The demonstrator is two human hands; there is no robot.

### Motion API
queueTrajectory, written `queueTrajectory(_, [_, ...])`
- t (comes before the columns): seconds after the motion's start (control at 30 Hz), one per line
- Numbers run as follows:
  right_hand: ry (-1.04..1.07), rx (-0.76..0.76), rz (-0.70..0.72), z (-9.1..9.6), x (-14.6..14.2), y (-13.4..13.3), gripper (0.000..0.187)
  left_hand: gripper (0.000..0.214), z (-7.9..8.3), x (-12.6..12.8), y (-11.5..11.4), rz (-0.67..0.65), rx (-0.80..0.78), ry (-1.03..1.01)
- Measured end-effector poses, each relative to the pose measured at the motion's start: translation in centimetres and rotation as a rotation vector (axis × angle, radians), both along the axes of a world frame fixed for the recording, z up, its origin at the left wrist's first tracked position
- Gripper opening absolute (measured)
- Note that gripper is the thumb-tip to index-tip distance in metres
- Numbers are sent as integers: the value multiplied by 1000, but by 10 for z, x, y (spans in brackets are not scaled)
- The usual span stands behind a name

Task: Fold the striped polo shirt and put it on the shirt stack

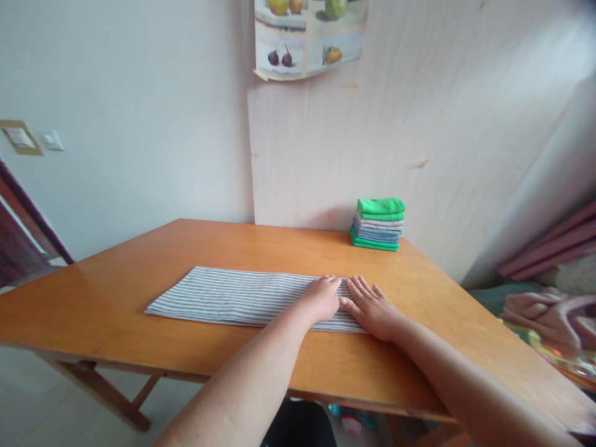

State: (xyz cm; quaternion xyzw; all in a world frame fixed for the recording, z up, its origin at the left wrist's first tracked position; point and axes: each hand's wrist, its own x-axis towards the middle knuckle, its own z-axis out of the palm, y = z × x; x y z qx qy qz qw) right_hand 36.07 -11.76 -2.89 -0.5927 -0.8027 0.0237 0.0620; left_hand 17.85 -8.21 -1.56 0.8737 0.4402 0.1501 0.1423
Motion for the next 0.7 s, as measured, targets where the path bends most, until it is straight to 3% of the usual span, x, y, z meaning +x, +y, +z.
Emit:
queueTrajectory(0.3, [-10, -91, -51, 11, -5, -2, 86, 61, -3, 0, 6, 52, -72, -152])
queueTrajectory(0.5, [24, -134, -48, 20, -7, -4, 87, 60, 8, -4, 6, 129, -89, -255])
queueTrajectory(0.6, [0, -105, -64, 25, -7, -3, 87, 58, 18, -21, 6, 140, -68, -297])
queueTrajectory(0.7, [-23, -14, -102, 33, -11, 1, 84, 55, 28, -57, 8, 162, -34, -312])
